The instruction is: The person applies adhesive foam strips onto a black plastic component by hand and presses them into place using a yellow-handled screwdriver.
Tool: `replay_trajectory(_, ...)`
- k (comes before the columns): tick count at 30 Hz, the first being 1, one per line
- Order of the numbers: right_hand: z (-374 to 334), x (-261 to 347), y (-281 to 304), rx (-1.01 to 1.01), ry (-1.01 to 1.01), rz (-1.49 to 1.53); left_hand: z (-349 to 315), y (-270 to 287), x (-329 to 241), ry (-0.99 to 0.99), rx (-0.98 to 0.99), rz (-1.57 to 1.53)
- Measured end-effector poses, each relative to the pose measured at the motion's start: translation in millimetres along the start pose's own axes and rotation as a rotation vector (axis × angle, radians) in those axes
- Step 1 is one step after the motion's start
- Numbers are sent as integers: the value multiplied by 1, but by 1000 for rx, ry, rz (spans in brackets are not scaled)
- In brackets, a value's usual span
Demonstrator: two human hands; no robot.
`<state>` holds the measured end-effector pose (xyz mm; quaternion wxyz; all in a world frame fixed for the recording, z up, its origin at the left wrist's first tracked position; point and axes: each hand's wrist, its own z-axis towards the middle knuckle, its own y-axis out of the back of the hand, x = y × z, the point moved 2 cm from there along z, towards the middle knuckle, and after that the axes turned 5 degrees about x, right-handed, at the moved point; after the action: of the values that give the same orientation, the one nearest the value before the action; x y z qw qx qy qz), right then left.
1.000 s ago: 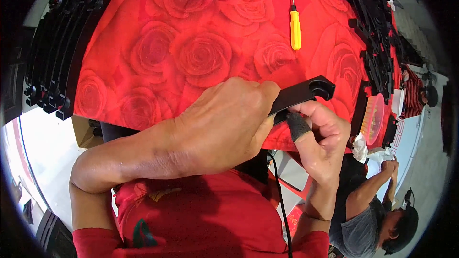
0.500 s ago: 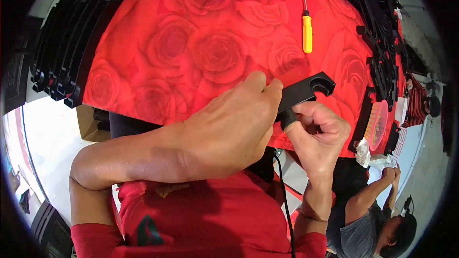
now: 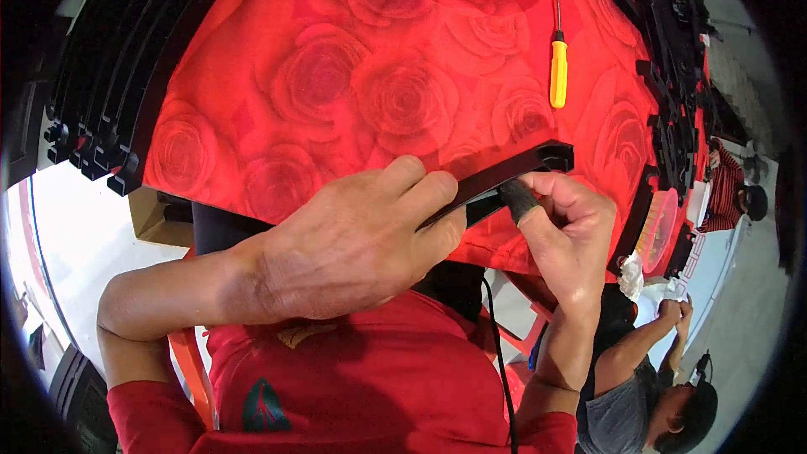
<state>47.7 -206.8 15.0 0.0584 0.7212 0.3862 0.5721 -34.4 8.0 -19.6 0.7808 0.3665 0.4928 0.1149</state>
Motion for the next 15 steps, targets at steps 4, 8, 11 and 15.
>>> replay_trajectory(4, -4, 23, 5, 51, 103, -384, 0, -2, 5, -56, 8, 49)
replay_trajectory(8, 2, 28, 11, 170, 146, -468, 3, -5, 6, -108, 22, 151)
replay_trajectory(11, 3, 19, 13, 188, 215, -442, 8, -5, 6, -142, 41, 226)
replay_trajectory(15, 4, 22, 13, 167, 211, -415, 10, -11, 5, -154, 67, 286)
